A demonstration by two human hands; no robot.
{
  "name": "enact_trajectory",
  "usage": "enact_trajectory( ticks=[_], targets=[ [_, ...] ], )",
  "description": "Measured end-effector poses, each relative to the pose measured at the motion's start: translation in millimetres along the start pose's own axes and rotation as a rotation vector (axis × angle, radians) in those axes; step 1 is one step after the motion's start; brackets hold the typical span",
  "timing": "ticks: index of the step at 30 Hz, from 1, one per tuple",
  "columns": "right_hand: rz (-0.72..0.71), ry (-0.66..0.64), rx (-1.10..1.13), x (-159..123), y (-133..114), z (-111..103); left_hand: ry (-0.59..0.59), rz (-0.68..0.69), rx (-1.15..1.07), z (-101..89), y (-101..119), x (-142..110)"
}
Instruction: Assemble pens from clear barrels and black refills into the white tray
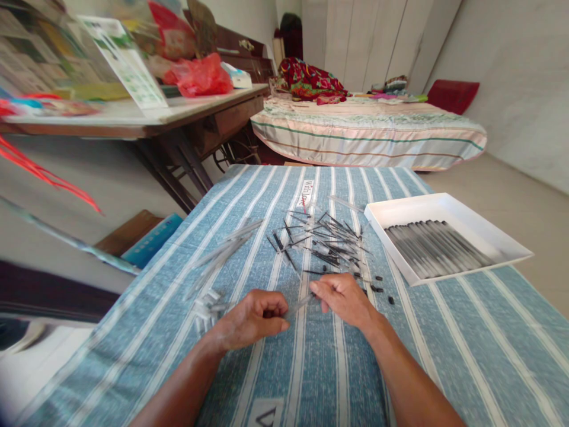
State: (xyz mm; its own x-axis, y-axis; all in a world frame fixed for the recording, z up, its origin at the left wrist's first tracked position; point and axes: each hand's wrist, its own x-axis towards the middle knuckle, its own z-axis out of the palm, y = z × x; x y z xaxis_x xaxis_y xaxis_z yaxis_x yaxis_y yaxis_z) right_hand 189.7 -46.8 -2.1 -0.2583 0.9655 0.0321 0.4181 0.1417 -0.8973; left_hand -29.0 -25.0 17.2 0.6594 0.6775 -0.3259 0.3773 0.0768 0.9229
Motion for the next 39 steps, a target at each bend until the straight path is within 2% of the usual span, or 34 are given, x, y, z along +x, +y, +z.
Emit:
enact_trajectory(
  ticks=[27,39],
  targets=[
    [0.050,-0.012,0.013,0.1,-2.9,0.6,-0.016,-0.001,0.016,0.9,-2.3,1.7],
    [0.078,-0.036,0.046,0.1,-0.4,-0.5,0.018,0.032,0.078,2.3,-6.6,3.9]
  ],
)
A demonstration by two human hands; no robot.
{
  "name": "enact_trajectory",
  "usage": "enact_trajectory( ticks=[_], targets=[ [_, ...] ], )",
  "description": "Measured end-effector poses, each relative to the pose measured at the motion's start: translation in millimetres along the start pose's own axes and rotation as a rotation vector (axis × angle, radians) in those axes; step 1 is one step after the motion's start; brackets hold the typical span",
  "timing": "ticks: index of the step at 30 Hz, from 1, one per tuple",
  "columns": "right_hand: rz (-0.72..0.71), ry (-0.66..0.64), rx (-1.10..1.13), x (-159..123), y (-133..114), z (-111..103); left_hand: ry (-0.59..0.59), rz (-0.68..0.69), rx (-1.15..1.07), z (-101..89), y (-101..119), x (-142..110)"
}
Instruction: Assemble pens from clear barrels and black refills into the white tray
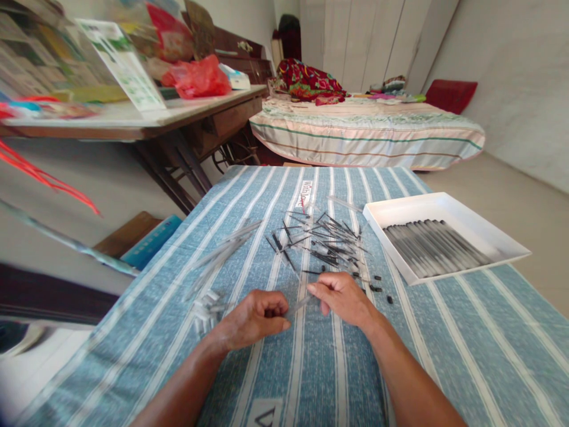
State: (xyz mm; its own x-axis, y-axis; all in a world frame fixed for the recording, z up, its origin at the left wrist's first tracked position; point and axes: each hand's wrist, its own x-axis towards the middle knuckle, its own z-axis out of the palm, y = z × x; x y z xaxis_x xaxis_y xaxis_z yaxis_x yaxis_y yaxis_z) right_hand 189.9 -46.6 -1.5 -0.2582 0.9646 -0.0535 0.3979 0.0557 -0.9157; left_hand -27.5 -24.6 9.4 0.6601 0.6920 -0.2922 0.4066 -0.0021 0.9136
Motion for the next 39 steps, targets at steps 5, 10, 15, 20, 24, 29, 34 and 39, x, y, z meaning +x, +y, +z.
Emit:
enact_trajectory(
  ticks=[5,10,15,20,24,29,34,39],
  targets=[
    [0.005,0.007,0.005,0.0,-0.2,0.4,0.017,0.010,0.056,-0.2,-0.9,-0.1],
    [0.058,0.030,0.042,1.4,0.2,8.4,0.109,0.108,0.332,0.5,-2.1,0.5],
    [0.127,0.077,0.189,3.0,3.0,15.3,0.287,0.263,0.700,3.7,-1.6,0.8],
    [0.191,0.115,0.297,4.5,2.2,19.7,0.376,0.301,0.922,5.1,0.2,0.9],
    [0.214,0.124,0.313,4.3,-1.1,20.7,0.429,0.318,1.004,6.6,-0.1,1.2],
    [0.216,0.122,0.319,3.3,-2.8,20.2,0.521,0.357,1.086,9.9,0.3,0.9],
    [0.136,0.110,0.270,2.0,-0.9,13.0,0.537,0.341,1.033,10.8,1.4,1.1],
    [0.025,0.088,0.176,0.0,-2.8,8.6,0.529,0.334,0.955,10.6,0.2,2.1]
  ],
)
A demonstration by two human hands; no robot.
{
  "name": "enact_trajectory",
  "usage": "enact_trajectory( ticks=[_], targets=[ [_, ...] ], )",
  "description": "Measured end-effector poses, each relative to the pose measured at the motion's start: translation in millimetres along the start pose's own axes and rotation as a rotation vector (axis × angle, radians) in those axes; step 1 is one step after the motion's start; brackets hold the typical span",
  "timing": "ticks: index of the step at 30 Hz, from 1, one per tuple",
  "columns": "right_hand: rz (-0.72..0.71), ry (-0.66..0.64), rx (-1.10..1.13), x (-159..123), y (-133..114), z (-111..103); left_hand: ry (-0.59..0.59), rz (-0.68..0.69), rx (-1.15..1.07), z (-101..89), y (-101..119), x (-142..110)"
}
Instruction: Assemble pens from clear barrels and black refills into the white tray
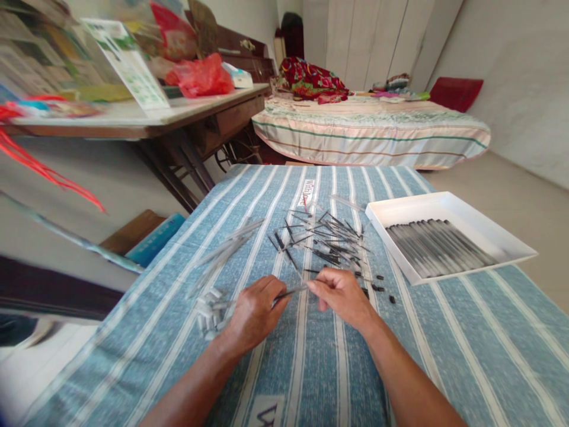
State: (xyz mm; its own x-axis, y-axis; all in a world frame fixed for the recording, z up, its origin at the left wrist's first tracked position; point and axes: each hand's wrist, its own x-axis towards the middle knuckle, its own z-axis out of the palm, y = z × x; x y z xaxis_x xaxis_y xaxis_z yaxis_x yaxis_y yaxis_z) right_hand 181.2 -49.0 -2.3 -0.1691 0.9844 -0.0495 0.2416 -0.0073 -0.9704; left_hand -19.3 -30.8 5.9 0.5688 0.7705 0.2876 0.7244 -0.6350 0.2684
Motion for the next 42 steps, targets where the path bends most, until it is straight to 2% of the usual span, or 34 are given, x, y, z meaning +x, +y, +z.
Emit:
enact_trajectory(
  ticks=[6,16,25,31,37,39,42],
  targets=[
    [-0.008,0.004,0.003,-1.0,-0.8,2.5,0.032,0.044,0.066,2.6,0.5,-0.9],
    [0.009,0.012,0.168,-1.8,-0.1,7.4,0.143,0.076,0.106,6.4,2.8,-2.7],
    [-0.032,-0.043,0.194,-2.5,4.8,9.2,0.148,-0.035,-0.070,8.6,4.9,-1.8],
    [-0.059,-0.080,0.180,-3.9,3.7,18.5,0.090,-0.002,-0.220,9.6,11.0,-2.4],
    [-0.057,0.062,0.212,-3.6,3.9,18.8,-0.047,0.021,-0.341,0.2,6.9,-0.8],
    [-0.062,0.112,0.240,-3.0,5.1,16.5,-0.038,-0.032,-0.344,-6.8,-1.7,0.0],
    [-0.065,0.152,0.279,-1.5,7.0,13.3,0.049,-0.192,-0.290,-18.6,-21.7,0.4]
  ],
)
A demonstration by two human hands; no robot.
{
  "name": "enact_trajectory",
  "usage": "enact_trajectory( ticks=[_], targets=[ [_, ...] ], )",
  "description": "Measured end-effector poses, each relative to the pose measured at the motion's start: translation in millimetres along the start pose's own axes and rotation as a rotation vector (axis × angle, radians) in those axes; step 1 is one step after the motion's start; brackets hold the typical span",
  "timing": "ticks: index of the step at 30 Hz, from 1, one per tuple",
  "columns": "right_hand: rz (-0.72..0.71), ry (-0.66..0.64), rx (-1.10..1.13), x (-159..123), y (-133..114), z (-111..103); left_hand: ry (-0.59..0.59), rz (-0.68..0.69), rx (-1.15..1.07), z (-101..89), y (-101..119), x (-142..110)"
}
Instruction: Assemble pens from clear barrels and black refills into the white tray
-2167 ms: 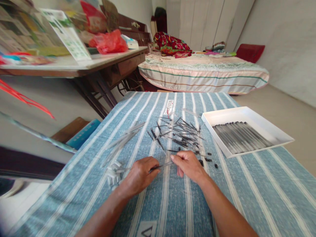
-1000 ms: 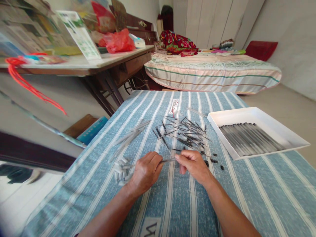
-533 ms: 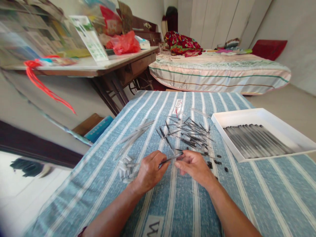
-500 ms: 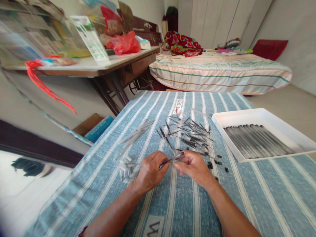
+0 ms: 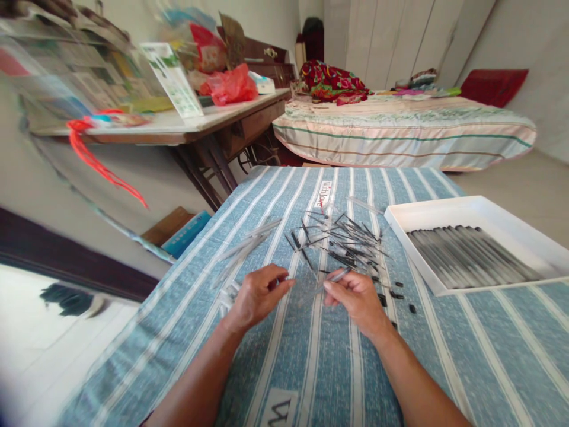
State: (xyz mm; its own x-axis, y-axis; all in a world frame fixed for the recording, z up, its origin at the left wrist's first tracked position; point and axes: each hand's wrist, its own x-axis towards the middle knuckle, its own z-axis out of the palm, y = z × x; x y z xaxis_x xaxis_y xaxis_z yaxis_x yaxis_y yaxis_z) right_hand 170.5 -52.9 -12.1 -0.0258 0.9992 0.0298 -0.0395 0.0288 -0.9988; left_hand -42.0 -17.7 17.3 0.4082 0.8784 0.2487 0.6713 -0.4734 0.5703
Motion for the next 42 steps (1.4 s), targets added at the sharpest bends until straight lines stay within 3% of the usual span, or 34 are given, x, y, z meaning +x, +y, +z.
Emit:
enact_trajectory(
  ticks=[3,11,13,18,23,30,42],
  targets=[
    [0.010,0.011,0.011,1.7,0.6,-1.3,0.100,-0.156,0.060,-15.1,-17.5,3.7],
    [0.020,0.072,0.050,5.2,3.0,-4.7,0.086,-0.343,0.289,-43.1,-49.6,1.7],
    [0.022,0.112,0.080,6.2,4.4,-7.7,0.046,-0.427,0.373,-53.2,-56.5,-1.3],
    [0.021,0.154,0.119,7.0,7.8,-11.8,-0.203,-0.569,0.484,-68.4,-62.3,-6.1],
    [0.020,0.123,0.112,5.8,10.0,-10.9,-0.265,-0.702,0.612,-67.7,-55.3,-5.7],
    [0.006,0.098,0.099,5.0,9.0,-10.1,-0.322,-0.675,0.604,-65.7,-48.5,-4.5],
    [0.000,0.067,0.097,5.2,4.8,-7.4,-0.325,-0.452,0.596,-42.2,-30.4,3.2]
  ],
)
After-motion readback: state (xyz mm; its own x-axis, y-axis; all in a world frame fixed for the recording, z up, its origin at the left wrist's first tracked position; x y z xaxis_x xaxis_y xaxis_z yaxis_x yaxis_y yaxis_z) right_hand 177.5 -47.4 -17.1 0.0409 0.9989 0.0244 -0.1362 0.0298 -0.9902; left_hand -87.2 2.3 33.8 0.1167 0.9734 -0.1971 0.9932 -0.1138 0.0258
